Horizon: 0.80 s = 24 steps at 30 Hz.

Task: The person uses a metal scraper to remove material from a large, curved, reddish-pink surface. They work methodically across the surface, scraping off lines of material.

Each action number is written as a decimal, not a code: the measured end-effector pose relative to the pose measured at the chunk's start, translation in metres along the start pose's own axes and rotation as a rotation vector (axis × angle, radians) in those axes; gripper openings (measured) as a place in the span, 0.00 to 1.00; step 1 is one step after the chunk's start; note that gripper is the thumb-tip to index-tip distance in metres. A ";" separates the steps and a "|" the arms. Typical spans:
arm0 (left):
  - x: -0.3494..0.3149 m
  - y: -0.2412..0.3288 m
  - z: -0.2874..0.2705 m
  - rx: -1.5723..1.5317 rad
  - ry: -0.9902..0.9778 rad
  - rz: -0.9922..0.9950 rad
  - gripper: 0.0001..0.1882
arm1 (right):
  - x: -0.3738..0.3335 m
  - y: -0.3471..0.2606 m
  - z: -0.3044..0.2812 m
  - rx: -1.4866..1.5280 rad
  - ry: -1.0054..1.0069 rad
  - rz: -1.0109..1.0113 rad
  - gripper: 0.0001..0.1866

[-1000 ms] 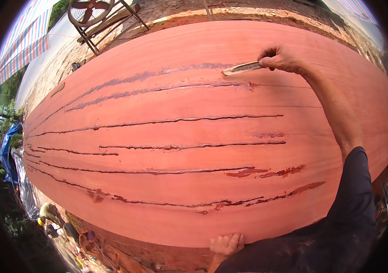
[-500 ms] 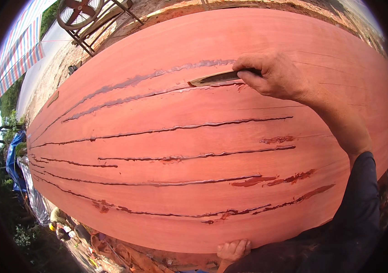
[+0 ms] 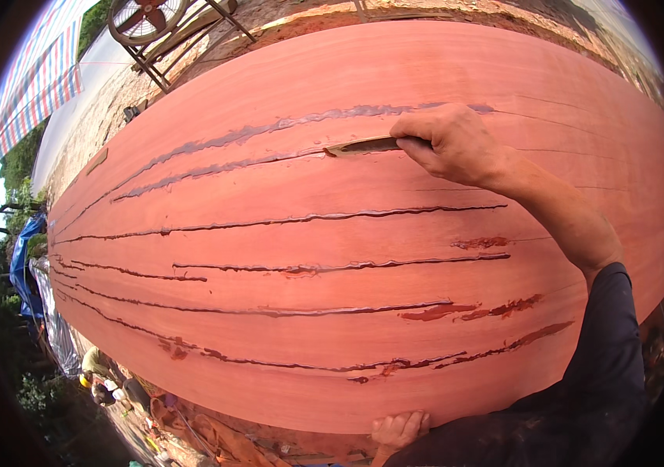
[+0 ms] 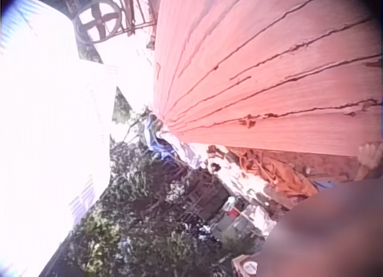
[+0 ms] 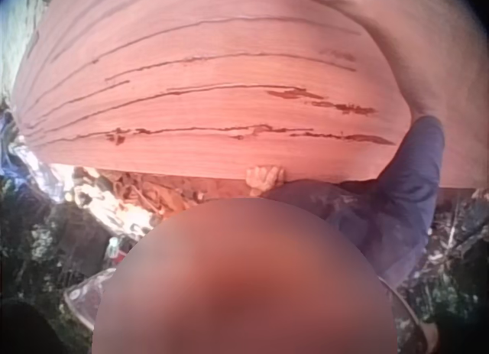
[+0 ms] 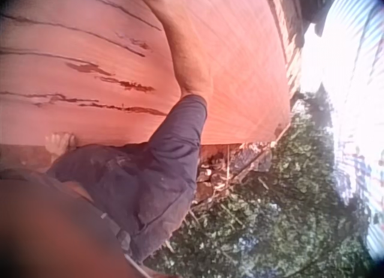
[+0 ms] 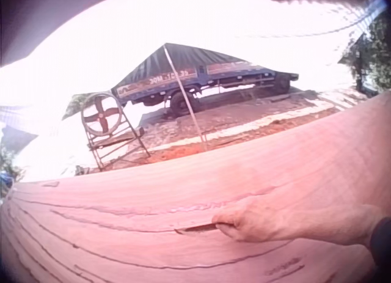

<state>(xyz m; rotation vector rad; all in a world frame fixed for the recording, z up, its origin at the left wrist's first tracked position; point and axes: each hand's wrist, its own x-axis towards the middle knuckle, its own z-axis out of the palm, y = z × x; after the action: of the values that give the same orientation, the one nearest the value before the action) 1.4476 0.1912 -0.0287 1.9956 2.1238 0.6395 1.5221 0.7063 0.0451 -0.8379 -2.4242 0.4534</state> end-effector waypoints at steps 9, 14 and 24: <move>0.006 0.000 -0.006 0.007 -0.007 0.012 0.09 | -0.008 -0.008 0.005 -0.054 0.104 -0.086 0.04; 0.010 0.000 -0.008 -0.012 -0.007 0.015 0.09 | -0.009 -0.005 0.008 -0.094 0.072 -0.088 0.04; 0.017 -0.001 -0.011 -0.037 0.032 0.043 0.09 | -0.023 -0.007 0.009 -0.075 0.139 -0.100 0.02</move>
<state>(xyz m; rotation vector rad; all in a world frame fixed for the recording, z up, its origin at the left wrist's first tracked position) 1.4411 0.2056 -0.0165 2.0302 2.0759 0.7179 1.5291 0.6851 0.0324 -0.7495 -2.3538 0.2592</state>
